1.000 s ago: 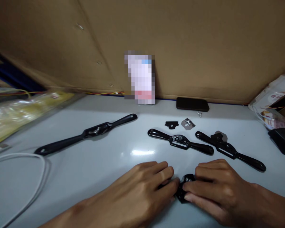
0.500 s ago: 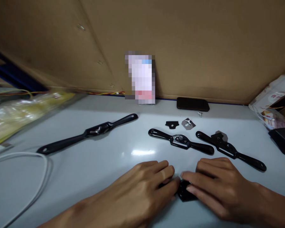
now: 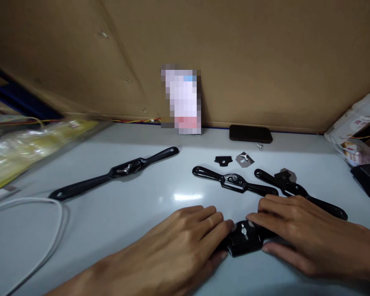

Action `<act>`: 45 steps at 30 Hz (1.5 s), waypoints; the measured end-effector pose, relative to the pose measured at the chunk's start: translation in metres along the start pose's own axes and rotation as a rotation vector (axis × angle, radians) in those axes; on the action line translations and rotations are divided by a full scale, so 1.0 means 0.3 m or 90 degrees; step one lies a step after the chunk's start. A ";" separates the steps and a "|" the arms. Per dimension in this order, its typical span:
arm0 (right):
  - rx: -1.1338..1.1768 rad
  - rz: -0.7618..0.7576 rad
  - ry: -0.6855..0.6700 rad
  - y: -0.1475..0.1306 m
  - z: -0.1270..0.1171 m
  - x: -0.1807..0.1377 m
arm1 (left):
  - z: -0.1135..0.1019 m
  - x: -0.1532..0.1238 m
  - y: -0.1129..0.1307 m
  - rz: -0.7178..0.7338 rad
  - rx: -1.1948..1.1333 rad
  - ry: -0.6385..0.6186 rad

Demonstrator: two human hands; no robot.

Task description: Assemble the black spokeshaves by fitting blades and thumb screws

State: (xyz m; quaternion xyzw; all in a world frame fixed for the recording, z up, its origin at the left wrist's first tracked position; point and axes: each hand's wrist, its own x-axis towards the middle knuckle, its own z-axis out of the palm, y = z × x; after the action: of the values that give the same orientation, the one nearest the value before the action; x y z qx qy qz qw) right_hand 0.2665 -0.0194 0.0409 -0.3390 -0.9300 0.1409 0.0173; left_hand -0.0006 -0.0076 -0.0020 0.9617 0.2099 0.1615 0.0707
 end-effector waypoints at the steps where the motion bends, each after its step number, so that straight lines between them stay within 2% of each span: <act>1: 0.003 0.000 -0.009 0.000 0.002 0.000 | 0.002 0.000 -0.001 0.003 0.012 0.005; 21: 0.061 -0.003 -0.030 0.006 0.014 0.011 | 0.008 -0.003 -0.010 0.027 0.019 0.011; 31: 0.073 0.002 -0.022 0.004 0.018 0.011 | -0.004 -0.002 -0.010 0.008 -0.005 -0.025; 39: 0.066 0.013 -0.016 0.007 0.012 0.002 | 0.002 -0.002 -0.011 0.015 -0.006 -0.002; 42: 0.091 -0.002 0.008 0.014 0.016 0.010 | 0.007 -0.005 -0.011 0.000 -0.009 -0.001; 45: 0.097 -0.059 0.075 0.025 0.041 0.029 | 0.013 -0.004 -0.013 0.013 0.003 -0.003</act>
State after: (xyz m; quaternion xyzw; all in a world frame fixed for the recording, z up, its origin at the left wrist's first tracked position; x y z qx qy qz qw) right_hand 0.2631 -0.0115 0.0266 -0.3012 -0.9286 0.1898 0.1045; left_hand -0.0019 -0.0050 -0.0067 0.9643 0.2004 0.1597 0.0675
